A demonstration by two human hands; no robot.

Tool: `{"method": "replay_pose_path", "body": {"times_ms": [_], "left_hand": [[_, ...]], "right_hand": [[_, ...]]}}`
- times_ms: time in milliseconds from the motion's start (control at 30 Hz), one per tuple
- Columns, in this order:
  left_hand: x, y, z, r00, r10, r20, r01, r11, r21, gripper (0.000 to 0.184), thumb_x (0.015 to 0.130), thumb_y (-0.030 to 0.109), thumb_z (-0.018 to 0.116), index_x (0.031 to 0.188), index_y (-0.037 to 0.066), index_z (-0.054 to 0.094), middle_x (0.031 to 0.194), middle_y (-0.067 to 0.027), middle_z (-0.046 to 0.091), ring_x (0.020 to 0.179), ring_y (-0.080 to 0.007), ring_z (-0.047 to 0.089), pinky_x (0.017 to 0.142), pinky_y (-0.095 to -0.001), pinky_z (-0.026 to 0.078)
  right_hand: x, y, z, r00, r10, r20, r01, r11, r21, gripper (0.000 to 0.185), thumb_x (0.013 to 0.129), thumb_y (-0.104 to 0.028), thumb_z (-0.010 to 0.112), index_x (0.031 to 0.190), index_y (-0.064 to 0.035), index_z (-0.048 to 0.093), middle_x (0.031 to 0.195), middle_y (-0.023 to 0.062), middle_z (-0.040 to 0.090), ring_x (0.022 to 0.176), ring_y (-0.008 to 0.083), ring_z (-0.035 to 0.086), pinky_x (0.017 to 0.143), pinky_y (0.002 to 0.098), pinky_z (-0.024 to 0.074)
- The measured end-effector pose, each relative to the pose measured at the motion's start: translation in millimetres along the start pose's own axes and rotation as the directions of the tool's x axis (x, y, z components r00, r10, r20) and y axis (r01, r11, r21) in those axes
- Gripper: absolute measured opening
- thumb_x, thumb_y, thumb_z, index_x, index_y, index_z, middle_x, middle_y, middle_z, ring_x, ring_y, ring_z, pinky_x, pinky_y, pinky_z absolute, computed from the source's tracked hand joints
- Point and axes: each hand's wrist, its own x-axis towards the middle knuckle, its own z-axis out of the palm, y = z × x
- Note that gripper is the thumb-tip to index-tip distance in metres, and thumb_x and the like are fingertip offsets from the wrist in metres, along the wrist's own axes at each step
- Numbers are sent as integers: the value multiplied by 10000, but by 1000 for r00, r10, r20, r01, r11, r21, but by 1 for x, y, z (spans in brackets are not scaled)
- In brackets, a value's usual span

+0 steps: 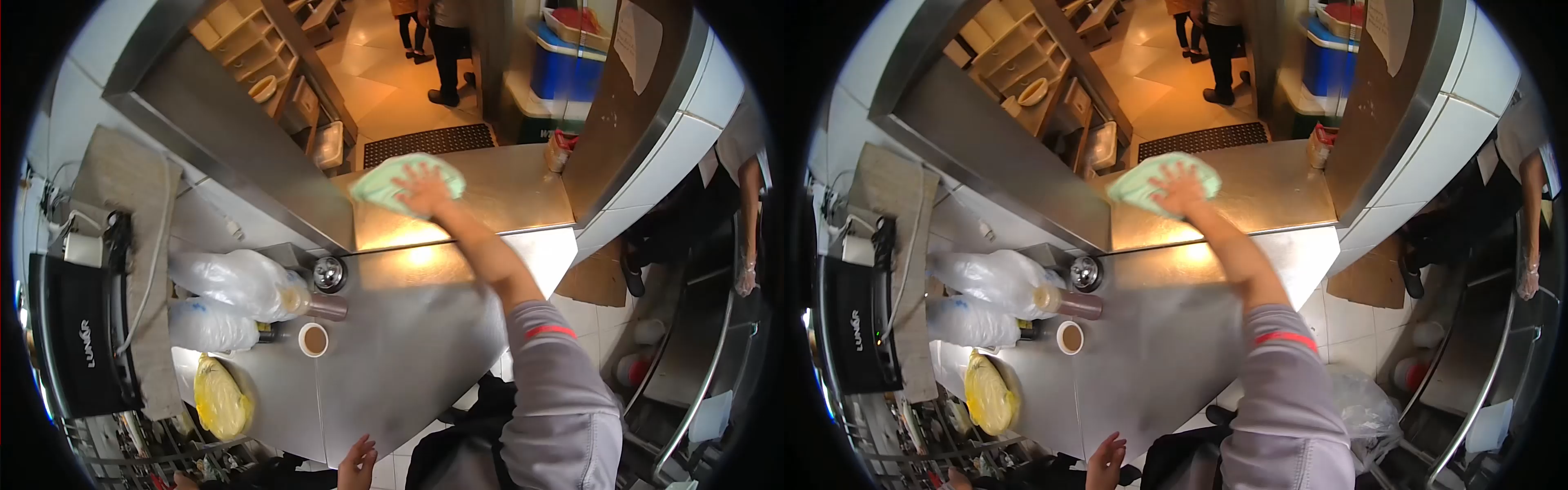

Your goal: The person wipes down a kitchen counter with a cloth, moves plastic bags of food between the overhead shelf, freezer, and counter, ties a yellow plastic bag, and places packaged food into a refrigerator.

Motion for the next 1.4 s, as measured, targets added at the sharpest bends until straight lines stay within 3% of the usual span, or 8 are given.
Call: {"method": "replay_pose_path", "body": {"times_ms": [200, 367, 633, 800, 900, 967, 1167, 1400], "left_hand": [[13, 29, 1, 999, -1, 46, 0, 999, 43, 426, 874, 254, 529, 1254, 84, 434, 1066, -114, 597, 764, -186, 574, 646, -300, 463], [49, 58, 20, 972, 133, 194, -161, 977, 140, 379, 832, 142, 580, 1192, 56, 497, 1019, -153, 611, 949, -220, 592, 781, -308, 462], [95, 150, 86, 766, 378, 520, -572, 769, 284, 395, 852, 209, 556, 1212, 64, 484, 1063, -112, 602, 979, -187, 572, 798, -297, 450], [92, 147, 100, 729, 306, 613, -540, 806, 240, 420, 853, 236, 556, 1228, 68, 472, 1079, -116, 595, 996, -204, 565, 811, -311, 444], [98, 120, 101, 722, 206, 661, -459, 857, 235, 426, 858, 242, 552, 1236, 67, 464, 1089, -124, 590, 1007, -201, 557, 824, -314, 439], [107, 109, 110, 699, 197, 687, -469, 852, 232, 419, 857, 239, 551, 1229, 65, 468, 1077, -139, 591, 993, -211, 563, 824, -312, 440], [133, 132, 202, 606, 548, 577, -611, 785, -104, 447, 851, 251, 547, 1204, -9, 462, 1120, -147, 564, 1016, -211, 545, 849, -318, 428], [135, 116, 308, 631, 623, 462, -512, 782, -355, 592, 874, 269, 466, 1341, -2, 221, 1328, -182, 302, 1219, -244, 324, 989, -344, 299]], "right_hand": [[-181, 154, -29, 887, 452, -95, -452, 892, 22, 540, 868, -560, 268, 1351, -320, 275, 1451, 71, 133, 1329, 338, 83, 1061, 499, 73], [-221, 95, -10, 852, 485, -197, -501, 865, -33, 572, 844, -547, 366, 1355, -305, 277, 1441, 170, 96, 1295, 458, 60, 1001, 613, 81], [-133, -87, 5, 961, -274, -18, 272, 941, 203, 475, 833, -535, 396, 1277, -366, 394, 1447, 63, 158, 1318, 390, 55, 1029, 582, 37], [-226, 37, 0, 908, 131, -399, -16, 960, 279, 324, 756, -390, 580, 1054, -262, 568, 1353, 41, 361, 1271, 356, 244, 1035, 518, 166], [-296, 127, 0, 623, 519, -585, -308, 851, 426, 298, 743, -249, 623, 986, -95, 547, 1161, 145, 519, 1113, 335, 453, 931, 448, 336], [-323, 160, 13, 450, 874, -183, -389, 376, 841, 289, 795, -245, 582, 990, -40, 525, 999, 159, 577, 953, 285, 547, 836, 366, 410], [-400, 84, -96, 945, 323, 58, -12, -142, 990, 291, 922, -301, 436, 1010, -48, 550, 930, 9, 580, 854, 106, 521, 770, 268, 421], [-385, -2, -61, 902, 407, -145, 224, -153, 962, 509, 952, -385, 239, 1384, -120, 194, 1435, 47, 161, 1322, 184, 118, 1068, 312, 91]]}}
